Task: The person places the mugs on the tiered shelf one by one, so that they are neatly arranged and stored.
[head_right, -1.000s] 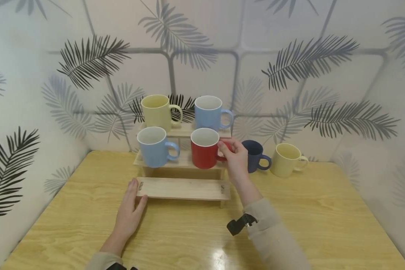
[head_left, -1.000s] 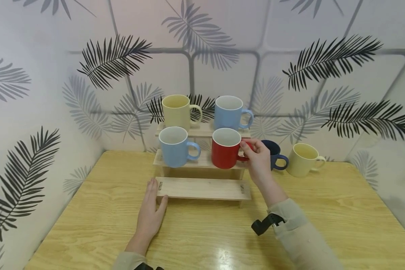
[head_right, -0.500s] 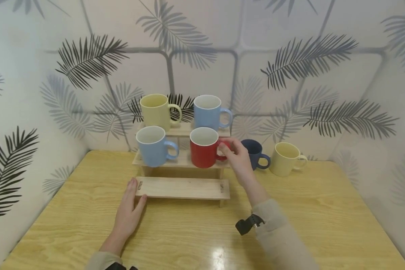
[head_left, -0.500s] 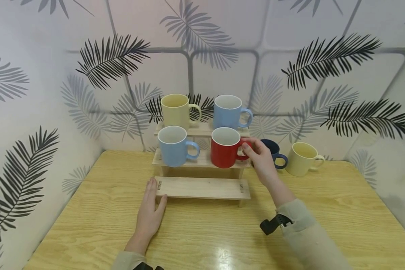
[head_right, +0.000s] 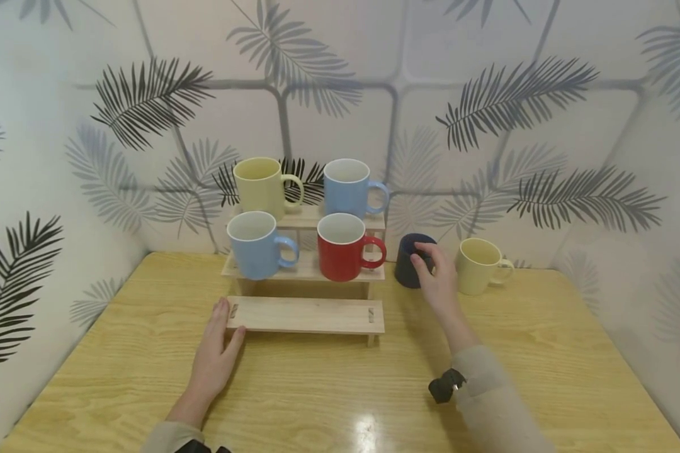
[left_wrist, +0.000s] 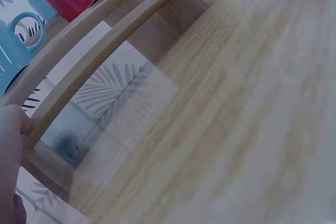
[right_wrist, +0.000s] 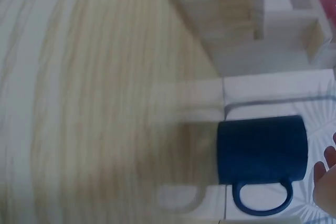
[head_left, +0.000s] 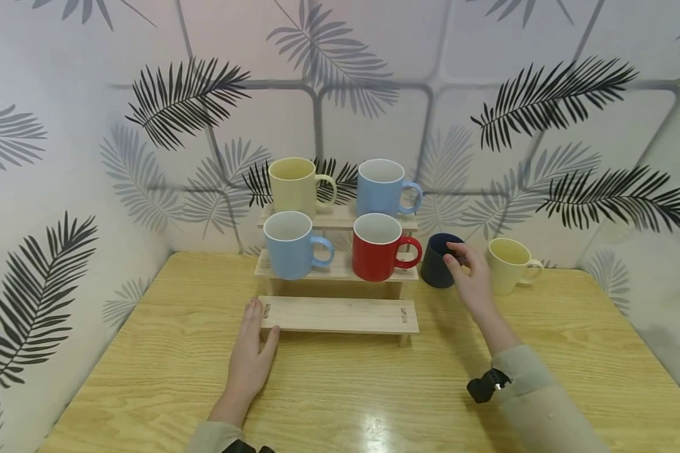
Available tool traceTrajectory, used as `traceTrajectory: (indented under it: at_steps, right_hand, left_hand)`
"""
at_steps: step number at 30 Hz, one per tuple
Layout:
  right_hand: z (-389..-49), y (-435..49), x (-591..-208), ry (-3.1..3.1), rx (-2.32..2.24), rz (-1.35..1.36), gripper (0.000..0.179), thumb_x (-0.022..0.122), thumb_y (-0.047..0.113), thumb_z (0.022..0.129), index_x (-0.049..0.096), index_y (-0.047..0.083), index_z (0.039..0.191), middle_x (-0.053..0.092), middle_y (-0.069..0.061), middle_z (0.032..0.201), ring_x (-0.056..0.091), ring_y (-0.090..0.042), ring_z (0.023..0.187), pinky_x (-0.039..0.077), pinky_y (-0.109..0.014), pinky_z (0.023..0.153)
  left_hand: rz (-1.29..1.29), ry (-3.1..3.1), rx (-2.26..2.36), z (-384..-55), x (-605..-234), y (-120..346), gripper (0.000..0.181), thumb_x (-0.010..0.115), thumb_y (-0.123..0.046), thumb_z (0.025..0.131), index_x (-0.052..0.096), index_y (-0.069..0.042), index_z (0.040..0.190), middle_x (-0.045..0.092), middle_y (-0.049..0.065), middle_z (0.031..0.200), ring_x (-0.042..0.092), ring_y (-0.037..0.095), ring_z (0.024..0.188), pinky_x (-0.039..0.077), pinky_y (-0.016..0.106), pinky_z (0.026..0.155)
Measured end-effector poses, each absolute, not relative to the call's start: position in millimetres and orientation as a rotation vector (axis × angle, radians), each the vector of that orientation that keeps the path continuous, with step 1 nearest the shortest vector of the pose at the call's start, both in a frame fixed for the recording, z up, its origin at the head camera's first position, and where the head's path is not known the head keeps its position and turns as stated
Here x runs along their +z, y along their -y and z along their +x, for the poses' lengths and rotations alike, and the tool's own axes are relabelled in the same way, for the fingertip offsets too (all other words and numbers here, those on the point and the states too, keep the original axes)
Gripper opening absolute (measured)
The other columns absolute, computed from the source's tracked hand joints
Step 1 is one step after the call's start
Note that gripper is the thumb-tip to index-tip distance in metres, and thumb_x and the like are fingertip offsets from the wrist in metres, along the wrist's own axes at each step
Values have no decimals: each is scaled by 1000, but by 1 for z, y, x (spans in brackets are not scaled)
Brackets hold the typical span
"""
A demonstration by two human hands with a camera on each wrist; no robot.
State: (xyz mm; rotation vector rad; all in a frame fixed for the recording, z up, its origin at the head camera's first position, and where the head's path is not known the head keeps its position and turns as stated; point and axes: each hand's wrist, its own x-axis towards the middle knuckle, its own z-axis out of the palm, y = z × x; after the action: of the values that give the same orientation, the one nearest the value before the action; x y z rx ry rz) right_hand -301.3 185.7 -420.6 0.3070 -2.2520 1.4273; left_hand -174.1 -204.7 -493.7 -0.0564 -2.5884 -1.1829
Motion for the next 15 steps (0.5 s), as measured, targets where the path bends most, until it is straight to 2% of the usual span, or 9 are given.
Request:
traceTrajectory:
  at_steps: [3,5,8,15]
  right_hand:
    - [-305,-194,-427,2261,1327,343,33,59,4,94,56,-9,124,51,-28,130,43,-39,122,35,-48,101]
    - [-308,-199,-431,2270,1267,349,36,60,2,93,54,-11,126,49,-29,133,40,-44,125,30,-54,104]
    - [-312,-205,-437,2298,1194,332,40,59,2,93,50,-13,129,46,-30,135,38,-47,126,25,-57,106]
    - [-323,-214,-447,2360,1105,283,44,60,5,93,47,-13,131,44,-30,136,35,-49,125,23,-58,106]
  left_hand:
    - [-52,2592,-1191,-174,-493,205,68,41,-39,102,12,-4,153,11,12,159,5,24,145,15,50,114]
    - [-53,2593,-1191,-174,-492,205,68,41,-39,102,12,-4,153,11,12,159,5,25,145,15,50,114]
    - [-52,2596,-1192,-173,-492,206,69,41,-39,102,11,-4,153,10,13,159,5,25,145,15,50,114]
    - [-50,2598,-1188,-173,-492,205,69,41,-39,102,11,-4,153,11,14,158,6,26,145,16,50,114]
